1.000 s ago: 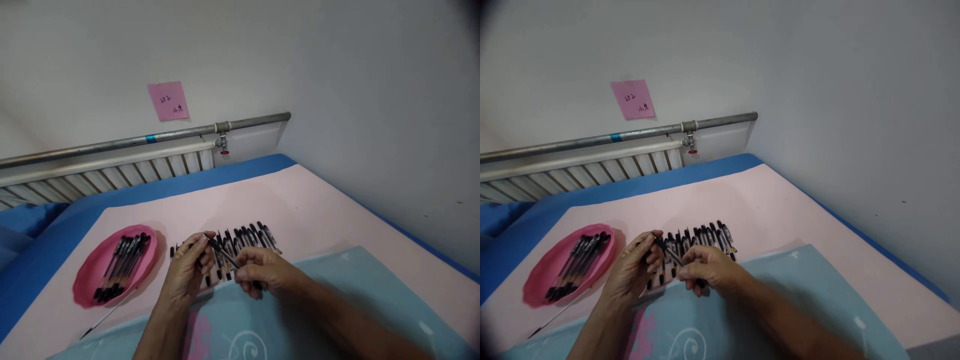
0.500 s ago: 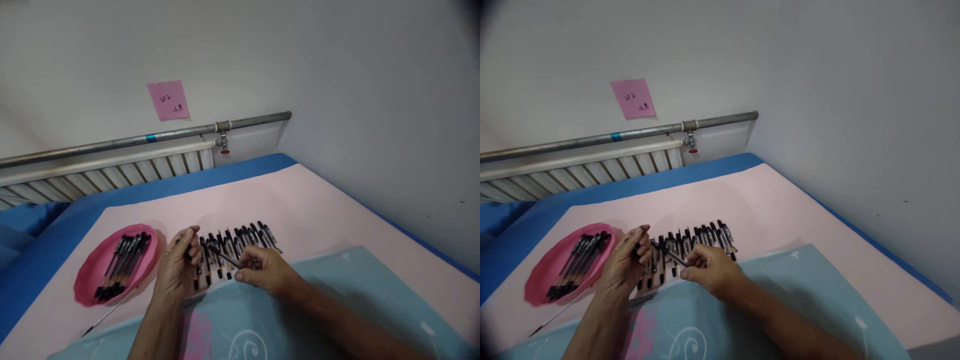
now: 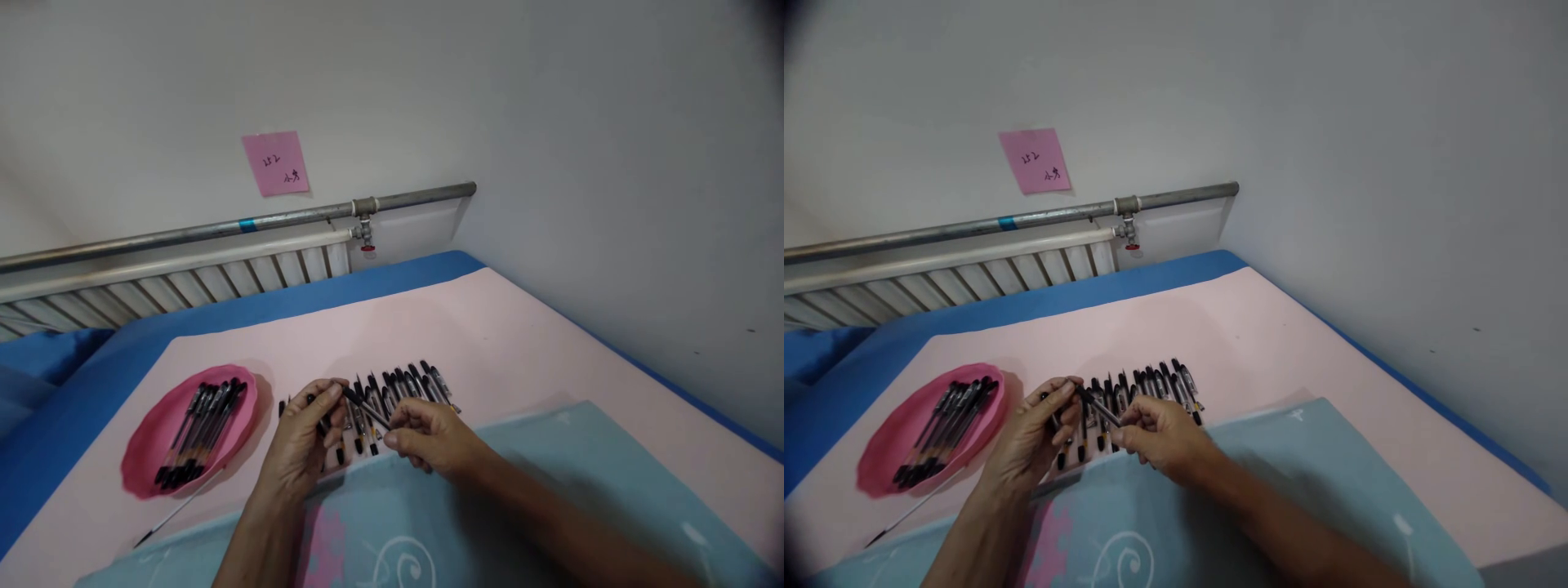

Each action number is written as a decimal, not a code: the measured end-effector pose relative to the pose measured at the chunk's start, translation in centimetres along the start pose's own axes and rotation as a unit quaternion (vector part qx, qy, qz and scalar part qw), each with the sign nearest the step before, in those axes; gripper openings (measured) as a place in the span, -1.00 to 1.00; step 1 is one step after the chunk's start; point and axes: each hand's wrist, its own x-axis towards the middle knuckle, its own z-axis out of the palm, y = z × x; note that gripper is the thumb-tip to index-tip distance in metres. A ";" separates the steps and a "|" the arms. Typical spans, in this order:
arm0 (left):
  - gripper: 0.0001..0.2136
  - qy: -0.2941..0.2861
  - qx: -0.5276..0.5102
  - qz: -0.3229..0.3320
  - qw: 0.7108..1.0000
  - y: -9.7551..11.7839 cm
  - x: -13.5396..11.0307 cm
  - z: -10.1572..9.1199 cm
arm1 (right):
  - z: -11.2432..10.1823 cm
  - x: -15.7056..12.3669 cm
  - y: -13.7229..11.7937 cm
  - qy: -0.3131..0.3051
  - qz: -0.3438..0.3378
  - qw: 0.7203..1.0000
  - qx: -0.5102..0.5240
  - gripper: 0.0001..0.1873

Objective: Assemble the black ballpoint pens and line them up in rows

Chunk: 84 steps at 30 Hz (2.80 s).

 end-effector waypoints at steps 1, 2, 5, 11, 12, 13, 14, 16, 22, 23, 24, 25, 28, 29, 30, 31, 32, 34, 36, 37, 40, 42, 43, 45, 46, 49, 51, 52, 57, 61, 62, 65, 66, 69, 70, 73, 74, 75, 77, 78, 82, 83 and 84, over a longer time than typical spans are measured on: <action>-0.90 0.007 -0.006 0.008 1.000 0.1 0.1 -0.1 | 0.0 0.0 -0.1 -0.004 -0.007 1.000 -0.010 -0.86; -0.91 0.017 -0.017 0.022 0.999 0.3 0.3 -0.4 | -0.1 -0.1 -0.2 -0.007 -0.020 0.999 -0.028 -0.87; -0.94 0.065 -0.090 0.085 0.990 1.7 1.1 -2.3 | -1.3 -0.1 -0.3 0.013 -0.097 0.983 -0.153 -0.89; -0.95 0.127 -0.182 0.116 0.968 3.5 2.0 -4.9 | -7.5 0.2 0.9 0.207 -0.060 0.895 -0.389 -0.76; -0.95 0.127 -0.171 0.112 0.971 3.3 2.0 -4.8 | -8.5 0.3 1.3 0.228 -0.028 0.884 -0.406 -0.76; -0.95 0.123 -0.157 0.105 0.974 3.1 2.0 -4.6 | -9.3 0.4 1.6 0.240 0.004 0.877 -0.417 -0.76; -0.96 0.119 -0.142 0.097 0.978 2.8 2.0 -4.3 | -9.8 0.5 1.8 0.244 0.031 0.872 -0.422 -0.76; -0.98 0.107 -0.121 0.081 0.984 2.2 2.0 -3.9 | -10.3 0.7 2.2 0.240 0.060 0.873 -0.419 -0.75; -0.99 0.087 -0.100 0.058 0.990 1.5 2.2 -4.0 | -9.7 0.9 2.5 0.200 0.079 0.884 -0.416 -0.78; -0.99 0.083 -0.098 0.056 0.990 1.5 2.3 -4.1 | -9.6 0.9 2.5 0.192 0.086 0.885 -0.415 -0.78; -0.99 0.078 -0.096 0.054 0.991 1.5 2.2 -4.1 | -9.6 0.9 2.5 0.183 0.090 0.887 -0.415 -0.79; -0.99 0.074 -0.092 0.053 0.992 1.5 2.2 -4.1 | -9.6 0.8 2.5 0.176 0.089 0.888 -0.415 -0.79; -0.99 0.074 -0.081 0.054 0.992 1.4 2.2 -4.1 | -9.7 0.6 2.5 0.166 0.071 0.886 -0.427 -0.80; -0.99 0.074 -0.078 0.055 0.993 1.4 2.2 -4.1 | -9.6 0.6 2.4 0.166 0.066 0.885 -0.431 -0.81; -0.99 0.074 -0.075 0.056 0.993 1.4 2.2 -4.0 | -9.6 0.6 2.4 0.165 0.063 0.884 -0.433 -0.80; -0.99 0.073 -0.072 0.055 0.993 1.4 2.2 -4.0 | -9.5 0.5 2.3 0.164 0.063 0.884 -0.433 -0.80; -0.99 0.071 -0.070 0.053 0.994 1.3 2.3 -4.1 | -9.5 0.5 2.3 0.163 0.066 0.883 -0.434 -0.79; -0.98 0.069 -0.066 0.049 0.994 1.2 2.3 -4.1 | -9.4 0.5 2.2 0.165 0.072 0.881 -0.437 -0.79; -0.97 0.067 -0.062 0.049 0.995 1.2 2.4 -4.2 | -9.3 0.5 2.2 0.166 0.075 0.881 -0.437 -0.80; -0.96 0.066 -0.060 0.051 0.995 1.1 2.4 -4.2 | -9.3 0.5 2.1 0.165 0.074 0.881 -0.436 -0.80; -0.96 0.060 -0.054 0.053 0.995 1.1 2.3 -4.2 | -9.2 0.5 2.1 0.162 0.065 0.884 -0.433 -0.79; -0.94 0.057 -0.048 0.047 0.996 1.1 2.2 -4.1 | -9.2 0.4 2.1 0.163 0.059 0.886 -0.429 -0.78; -0.93 0.056 -0.043 0.043 0.997 1.1 2.1 -3.9 | -9.2 0.4 2.2 0.164 0.057 0.888 -0.427 -0.78; -0.91 0.056 -0.029 0.035 0.997 1.0 1.9 -3.5 | -9.2 0.4 2.3 0.166 0.052 0.889 -0.423 -0.78; -0.90 0.055 -0.021 0.029 0.998 0.9 1.7 -3.2 | -9.3 0.4 2.3 0.171 0.049 0.888 -0.423 -0.79; -0.85 0.051 0.000 0.006 0.999 0.2 1.3 -2.0 | -9.3 0.4 2.1 0.210 0.030 0.892 -0.399 -0.79; -0.83 0.045 0.014 -0.015 0.999 -0.6 0.9 -1.1 | -8.9 0.3 1.7 0.210 0.006 0.921 -0.328 -0.79; -0.82 0.040 0.022 -0.025 0.999 -1.1 0.8 -0.6 | -8.6 0.2 1.5 0.185 -0.005 0.943 -0.276 -0.78; -0.79 0.011 0.055 -0.054 0.997 -3.3 0.3 0.9 | -5.7 -0.9 0.2 -0.033 -0.004 0.995 -0.098 -0.74; -0.79 -0.002 0.069 -0.051 0.996 -3.7 0.1 1.4 | -4.1 -1.2 0.0 -0.090 0.023 0.995 -0.038 -0.78; -0.79 -0.011 0.072 -0.050 0.996 -3.7 0.0 1.4 | -4.1 -1.1 0.1 -0.087 0.030 0.995 -0.035 -0.79; -0.74 -0.026 0.070 -0.063 0.995 -3.5 0.0 1.5 | -5.2 -0.8 0.3 -0.010 0.050 0.996 -0.068 -0.82; -0.72 -0.025 0.065 -0.071 0.995 -3.4 0.0 1.5 | -5.8 -0.7 0.4 0.041 0.051 0.993 -0.098 -0.83; -0.73 -0.019 0.044 -0.092 0.995 -3.4 0.0 1.4 | -8.0 -0.3 0.7 0.190 0.064 0.948 -0.249 -0.83; -0.74 -0.020 0.038 -0.098 0.994 -3.4 0.0 1.3 | -8.6 -0.2 0.9 0.214 0.073 0.926 -0.303 -0.83; -0.76 -0.026 0.022 -0.111 0.993 -3.4 -0.1 1.3 | -9.6 -0.1 1.4 0.212 0.099 0.888 -0.396 -0.81; -0.77 -0.028 0.018 -0.115 0.993 -3.4 -0.1 1.3 | -9.6 0.0 1.5 0.205 0.096 0.885 -0.407 -0.80; -0.78 -0.028 0.015 -0.119 0.992 -3.3 -0.2 1.4 | -9.6 0.0 1.7 0.200 0.092 0.883 -0.414 -0.80; -0.81 -0.024 0.010 -0.132 0.991 -3.2 -0.4 1.6 | -9.4 0.1 1.9 0.190 0.088 0.883 -0.420 -0.79; -0.82 -0.020 0.007 -0.138 0.990 -3.2 -0.5 1.7 | -9.4 0.1 1.9 0.187 0.090 0.884 -0.419 -0.78; -0.85 0.006 -0.006 -0.156 0.988 -3.0 -0.6 2.0 | -9.4 0.1 1.7 0.201 0.088 0.891 -0.396 -0.79; -0.85 0.011 -0.012 -0.160 0.987 -3.1 -0.6 2.0 | -9.4 0.0 1.6 0.213 0.077 0.898 -0.378 -0.80; -0.85 0.014 -0.020 -0.164 0.986 -3.1 -0.6 2.1 | -9.2 -0.1 1.4 0.223 0.061 0.907 -0.351 -0.81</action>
